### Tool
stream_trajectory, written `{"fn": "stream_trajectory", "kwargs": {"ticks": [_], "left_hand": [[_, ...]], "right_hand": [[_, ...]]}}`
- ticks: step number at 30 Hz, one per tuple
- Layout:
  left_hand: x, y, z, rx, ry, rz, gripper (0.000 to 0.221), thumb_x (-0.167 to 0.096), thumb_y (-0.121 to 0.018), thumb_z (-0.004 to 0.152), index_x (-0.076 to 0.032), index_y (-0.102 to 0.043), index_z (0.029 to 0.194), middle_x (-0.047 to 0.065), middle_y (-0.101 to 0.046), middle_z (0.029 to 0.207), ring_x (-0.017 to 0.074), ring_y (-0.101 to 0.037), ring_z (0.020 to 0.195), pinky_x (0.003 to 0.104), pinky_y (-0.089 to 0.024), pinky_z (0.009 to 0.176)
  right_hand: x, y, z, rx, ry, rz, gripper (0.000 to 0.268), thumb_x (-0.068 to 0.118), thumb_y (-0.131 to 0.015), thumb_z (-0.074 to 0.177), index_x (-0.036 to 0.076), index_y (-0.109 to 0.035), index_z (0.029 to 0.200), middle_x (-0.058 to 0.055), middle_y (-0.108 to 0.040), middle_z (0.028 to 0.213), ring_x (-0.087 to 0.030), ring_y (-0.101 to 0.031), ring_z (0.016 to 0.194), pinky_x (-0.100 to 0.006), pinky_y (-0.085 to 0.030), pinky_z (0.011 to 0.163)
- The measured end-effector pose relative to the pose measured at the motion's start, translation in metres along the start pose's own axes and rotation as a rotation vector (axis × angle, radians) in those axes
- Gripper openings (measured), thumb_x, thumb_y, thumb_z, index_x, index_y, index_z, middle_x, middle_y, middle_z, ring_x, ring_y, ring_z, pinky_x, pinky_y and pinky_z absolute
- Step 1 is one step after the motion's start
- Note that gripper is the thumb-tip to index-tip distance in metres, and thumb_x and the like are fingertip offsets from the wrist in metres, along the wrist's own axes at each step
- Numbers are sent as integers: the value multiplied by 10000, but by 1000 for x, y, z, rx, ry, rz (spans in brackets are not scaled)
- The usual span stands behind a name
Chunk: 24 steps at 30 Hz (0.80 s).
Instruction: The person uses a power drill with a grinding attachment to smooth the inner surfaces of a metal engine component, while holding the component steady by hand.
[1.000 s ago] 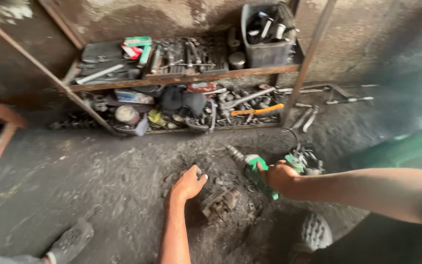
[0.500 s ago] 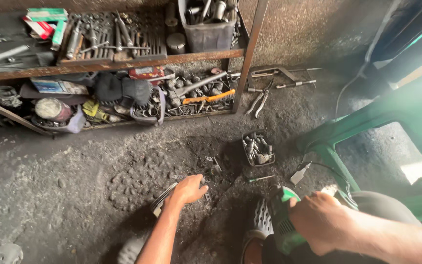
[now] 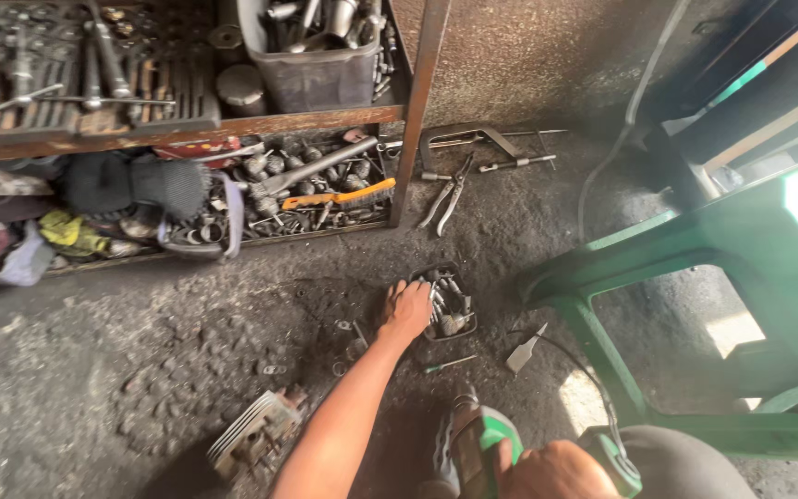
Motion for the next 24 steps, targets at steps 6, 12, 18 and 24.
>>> {"fn": "stream_trajectory", "kwargs": {"ticks": [6,12,18,24], "left_hand": [[-18,-63,50,-115,-227,124,368,-103,-575,823,-88,-668,1179,86,-659,1135,370,-522,1163,548,-409,981],[-17,-84,68,56,-146,152,170,-97,-540,956,-110,-655,1079,81,-641,1118,340,-517,1252,478,-426,1058],[-39,10,55,-130,-179,-232,115,-102,-658,910,-97,-668,1024,87,-667,1013,314,-605,1085,447,-486,944],[5,23,-26,-302,729,-1243,177,-230,-777,874,-86,-681,915,38,-696,837,173,-629,773,323,-495,682]], "right_hand": [[-9,-37,39,74,13,39,508,187,-440,1043,-144,-384,1423,-216,-697,827,-391,-716,690,-544,-578,567],[-31,-37,53,74,16,12,518,188,-451,1038,-148,-385,1427,-220,-696,847,-394,-715,705,-547,-575,584],[-15,-54,72,91,52,3,529,188,-463,1033,-151,-385,1431,-225,-695,867,-396,-714,721,-550,-571,601],[-4,-38,84,45,63,-35,540,189,-475,1028,-155,-386,1435,-230,-694,887,-399,-714,736,-553,-568,618]]}}
Point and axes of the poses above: each hand's wrist, its own z-axis towards the middle knuckle, its own y-axis out of the back of the hand, x = y × z, the point moved 7 cm from there along z, towards the middle knuckle
